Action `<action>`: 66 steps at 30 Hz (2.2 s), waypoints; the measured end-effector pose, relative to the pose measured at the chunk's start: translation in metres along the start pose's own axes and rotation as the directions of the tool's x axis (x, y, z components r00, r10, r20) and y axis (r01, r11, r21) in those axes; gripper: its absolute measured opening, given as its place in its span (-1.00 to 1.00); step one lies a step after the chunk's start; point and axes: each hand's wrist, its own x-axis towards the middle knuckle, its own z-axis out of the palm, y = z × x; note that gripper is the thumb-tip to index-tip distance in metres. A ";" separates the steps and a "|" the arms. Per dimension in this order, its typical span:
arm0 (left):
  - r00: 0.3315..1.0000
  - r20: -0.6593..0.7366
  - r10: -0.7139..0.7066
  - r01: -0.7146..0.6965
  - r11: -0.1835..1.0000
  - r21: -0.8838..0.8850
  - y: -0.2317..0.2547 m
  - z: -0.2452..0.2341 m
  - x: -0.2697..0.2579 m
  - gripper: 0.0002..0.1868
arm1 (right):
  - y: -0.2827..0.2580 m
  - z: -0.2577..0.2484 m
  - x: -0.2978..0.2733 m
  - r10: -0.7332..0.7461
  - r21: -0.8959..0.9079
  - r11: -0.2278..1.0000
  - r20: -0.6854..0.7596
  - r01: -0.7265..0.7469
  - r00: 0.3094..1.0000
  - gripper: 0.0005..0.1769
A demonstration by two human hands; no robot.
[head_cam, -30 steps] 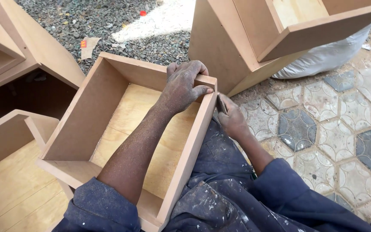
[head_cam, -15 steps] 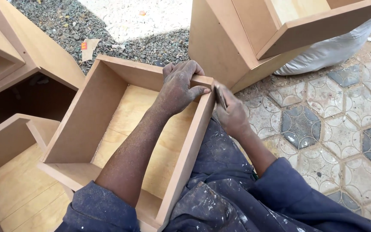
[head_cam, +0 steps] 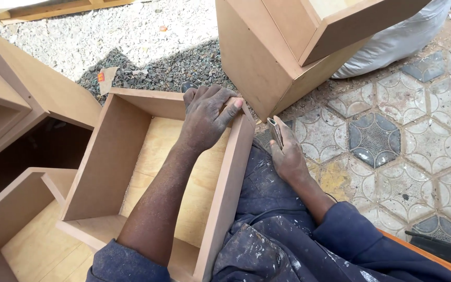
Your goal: Sanding the edges and surfaces of wooden drawers using sandpaper to smooth the finish.
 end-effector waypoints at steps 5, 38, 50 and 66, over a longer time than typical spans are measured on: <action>0.999 0.029 0.024 -0.022 0.997 -0.078 -0.012 0.001 0.000 -0.63 | -0.033 0.013 -0.004 -0.163 0.060 0.984 -0.046 0.165 0.986 -0.30; 1.000 -0.021 -0.011 0.010 0.996 -0.084 -0.020 0.011 0.003 -0.64 | -0.018 0.022 0.019 -0.426 -0.244 0.895 -0.212 0.374 0.880 -0.85; 1.000 0.026 0.006 -0.004 0.998 -0.059 -0.023 0.010 0.001 -0.63 | -0.030 0.020 0.013 -0.403 -0.234 0.906 -0.217 0.353 0.889 -0.85; 1.000 0.001 0.023 -0.023 0.997 -0.072 -0.020 0.007 0.001 -0.65 | -0.102 0.000 0.019 -0.584 -0.232 0.812 -0.312 0.535 0.750 -0.89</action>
